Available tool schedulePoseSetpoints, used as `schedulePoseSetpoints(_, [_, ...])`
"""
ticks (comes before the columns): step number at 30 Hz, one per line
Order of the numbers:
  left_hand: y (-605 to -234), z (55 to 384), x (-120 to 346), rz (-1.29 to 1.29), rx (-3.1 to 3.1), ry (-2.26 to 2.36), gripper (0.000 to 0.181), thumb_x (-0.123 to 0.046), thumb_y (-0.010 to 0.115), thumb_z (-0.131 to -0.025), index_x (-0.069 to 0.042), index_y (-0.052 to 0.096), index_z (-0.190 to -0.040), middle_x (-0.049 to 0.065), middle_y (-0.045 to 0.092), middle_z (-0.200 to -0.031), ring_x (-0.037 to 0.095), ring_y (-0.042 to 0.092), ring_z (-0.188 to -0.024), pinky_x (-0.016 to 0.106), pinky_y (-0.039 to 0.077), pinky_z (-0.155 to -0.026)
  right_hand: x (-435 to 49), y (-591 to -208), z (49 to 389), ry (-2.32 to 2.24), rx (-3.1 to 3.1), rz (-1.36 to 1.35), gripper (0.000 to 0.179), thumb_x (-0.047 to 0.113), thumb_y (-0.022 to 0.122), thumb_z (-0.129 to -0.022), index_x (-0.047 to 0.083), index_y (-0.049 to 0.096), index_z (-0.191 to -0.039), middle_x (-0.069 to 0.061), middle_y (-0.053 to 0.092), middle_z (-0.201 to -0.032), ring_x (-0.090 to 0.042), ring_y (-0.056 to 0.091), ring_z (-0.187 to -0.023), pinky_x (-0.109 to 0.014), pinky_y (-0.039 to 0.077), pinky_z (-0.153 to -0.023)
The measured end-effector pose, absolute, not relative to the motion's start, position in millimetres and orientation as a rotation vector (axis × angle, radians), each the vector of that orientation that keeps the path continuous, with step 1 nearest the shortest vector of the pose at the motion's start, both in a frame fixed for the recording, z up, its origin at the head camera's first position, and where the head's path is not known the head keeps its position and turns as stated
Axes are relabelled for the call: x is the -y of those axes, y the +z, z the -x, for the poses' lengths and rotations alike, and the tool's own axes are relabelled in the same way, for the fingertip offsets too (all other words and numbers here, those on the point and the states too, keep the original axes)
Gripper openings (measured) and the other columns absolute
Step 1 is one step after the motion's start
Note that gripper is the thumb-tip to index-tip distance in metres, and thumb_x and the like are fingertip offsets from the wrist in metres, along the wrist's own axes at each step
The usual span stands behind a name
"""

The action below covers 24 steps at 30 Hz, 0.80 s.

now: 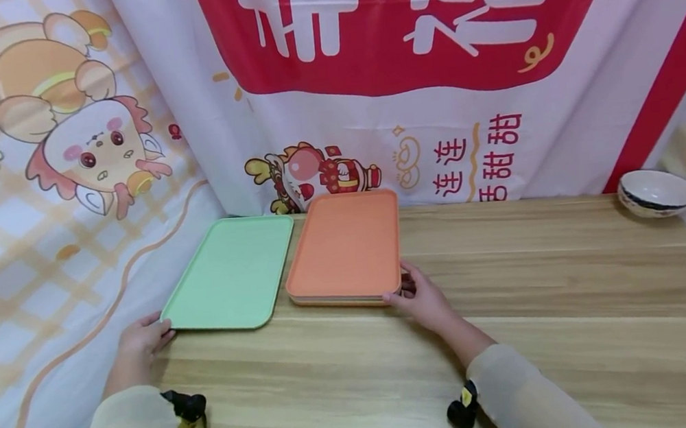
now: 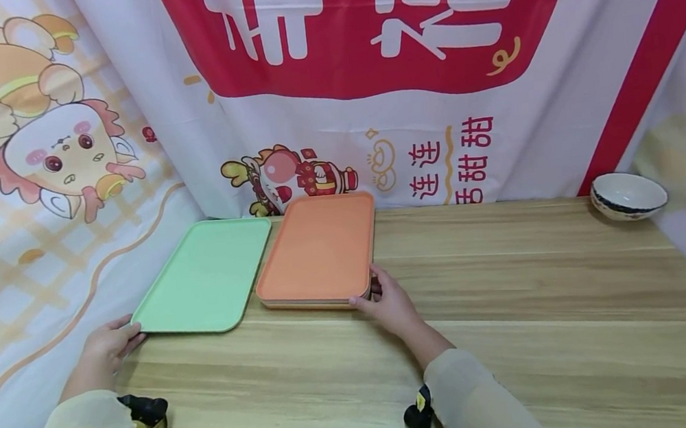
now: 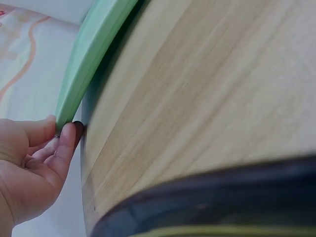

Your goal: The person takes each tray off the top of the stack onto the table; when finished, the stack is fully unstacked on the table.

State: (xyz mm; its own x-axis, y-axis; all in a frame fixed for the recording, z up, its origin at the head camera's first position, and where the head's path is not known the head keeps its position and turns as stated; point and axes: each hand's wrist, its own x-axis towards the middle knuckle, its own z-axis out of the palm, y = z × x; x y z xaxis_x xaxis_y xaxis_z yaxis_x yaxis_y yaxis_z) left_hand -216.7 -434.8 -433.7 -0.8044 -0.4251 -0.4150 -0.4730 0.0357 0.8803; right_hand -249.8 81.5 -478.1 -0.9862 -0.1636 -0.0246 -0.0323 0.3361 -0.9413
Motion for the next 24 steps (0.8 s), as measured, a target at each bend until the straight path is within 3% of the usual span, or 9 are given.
schedulePoseSetpoints(2, [-435.2, 216.9, 436.5, 0.983, -2.262, 1.917, 0.063, 0.0, 0.048, -0.098, 0.001, 0.019, -0.154, 0.028, 0.043, -0.136, -0.003, 0.061, -0.063, 0.014, 0.059, -0.073, -81.0, -478.7, 250.0, -1.746, -2.467, 0.184, 0.084, 0.025, 0.076, -0.087, 0.01, 0.028, -0.154, -0.021, 0.055, -0.137, -0.032, 0.056, -0.126, -0.044, 0.05, -0.106])
schedulePoseSetpoints(4, [-436.9, 216.9, 439.1, 0.986, -2.288, 1.899, 0.063, 0.0, 0.05, -0.097, 0.002, 0.021, -0.153, 0.015, 0.061, -0.107, -0.002, 0.061, -0.061, 0.014, 0.058, -0.068, -80.6, -478.8, 250.0, -1.744, -2.469, 0.179, 0.084, 0.025, 0.076, -0.087, 0.01, 0.028, -0.154, -0.021, 0.055, -0.137, -0.033, 0.055, -0.126, -0.044, 0.05, -0.106])
schedulePoseSetpoints(6, [-438.8, 216.9, 442.3, 0.982, -2.321, 1.852, 0.062, -0.002, 0.05, -0.097, 0.004, 0.022, -0.152, -0.004, 0.061, -0.081, -0.001, 0.06, -0.061, 0.014, 0.057, -0.064, -80.3, -478.7, 249.7, -1.735, -2.473, 0.179, 0.084, 0.026, 0.076, -0.087, 0.01, 0.027, -0.154, -0.02, 0.055, -0.138, -0.033, 0.055, -0.126, -0.044, 0.05, -0.106])
schedulePoseSetpoints(8, [-440.9, 217.6, 445.0, 0.977, -2.371, 1.758, 0.061, -0.008, 0.051, -0.098, 0.004, 0.023, -0.152, -0.011, 0.059, -0.074, 0.001, 0.061, -0.064, 0.016, 0.057, -0.066, -80.0, -478.3, 249.2, -1.729, -2.471, 0.166, 0.084, 0.027, 0.076, -0.087, 0.011, 0.028, -0.154, -0.02, 0.055, -0.138, -0.032, 0.055, -0.126, -0.044, 0.05, -0.106])
schedulePoseSetpoints(9, [-441.5, 217.9, 445.9, 0.966, -2.397, 1.704, 0.061, -0.012, 0.05, -0.099, 0.004, 0.023, -0.152, -0.003, 0.065, -0.078, 0.008, 0.066, -0.075, 0.02, 0.058, -0.074, -79.9, -478.1, 249.0, -1.728, -2.47, 0.166, 0.085, 0.027, 0.076, -0.087, 0.011, 0.027, -0.154, -0.019, 0.055, -0.138, -0.032, 0.055, -0.126, -0.044, 0.05, -0.106])
schedulePoseSetpoints(11, [-440.9, 218.7, 446.6, 0.948, -2.446, 1.592, 0.063, -0.022, 0.048, -0.1, 0.004, 0.021, -0.152, 0.019, 0.068, -0.108, 0.024, 0.067, -0.104, 0.031, 0.056, -0.095, -79.8, -477.6, 248.7, -1.726, -2.471, 0.17, 0.085, 0.027, 0.076, -0.087, 0.011, 0.027, -0.154, -0.019, 0.055, -0.138, -0.032, 0.055, -0.126, -0.044, 0.05, -0.106])
schedulePoseSetpoints(13, [-438.5, 220.0, 445.8, 0.923, -2.491, 1.505, 0.068, -0.031, 0.046, -0.101, 0.004, 0.019, -0.153, 0.033, 0.045, -0.142, 0.039, 0.049, -0.131, 0.044, 0.043, -0.113, -79.7, -477.5, 248.7, -1.728, -2.47, 0.168, 0.085, 0.027, 0.076, -0.087, 0.011, 0.027, -0.154, -0.019, 0.054, -0.139, -0.032, 0.055, -0.126, -0.044, 0.05, -0.106])
schedulePoseSetpoints(15, [-434.2, 221.1, 443.9, 0.891, -2.504, 1.482, 0.072, -0.036, 0.044, -0.101, 0.003, 0.014, -0.154, 0.032, 0.018, -0.157, 0.047, 0.023, -0.144, 0.052, 0.025, -0.122, -79.9, -477.6, 248.7, -1.727, -2.473, 0.17, 0.085, 0.027, 0.076, -0.087, 0.01, 0.027, -0.154, -0.019, 0.054, -0.139, -0.032, 0.055, -0.126, -0.044, 0.05, -0.106])
schedulePoseSetpoints(24, [-410.5, 226.4, 422.7, 0.761, -2.516, 1.522, 0.075, -0.039, 0.04, -0.102, -0.002, 0.004, -0.156, 0.025, 0.003, -0.162, 0.046, 0.01, -0.148, 0.056, 0.019, -0.123, -79.2, -477.4, 248.3, -1.741, -2.469, 0.185, 0.084, 0.024, 0.076, -0.087, 0.009, 0.027, -0.154, -0.02, 0.056, -0.137, -0.032, 0.056, -0.125, -0.043, 0.052, -0.104])
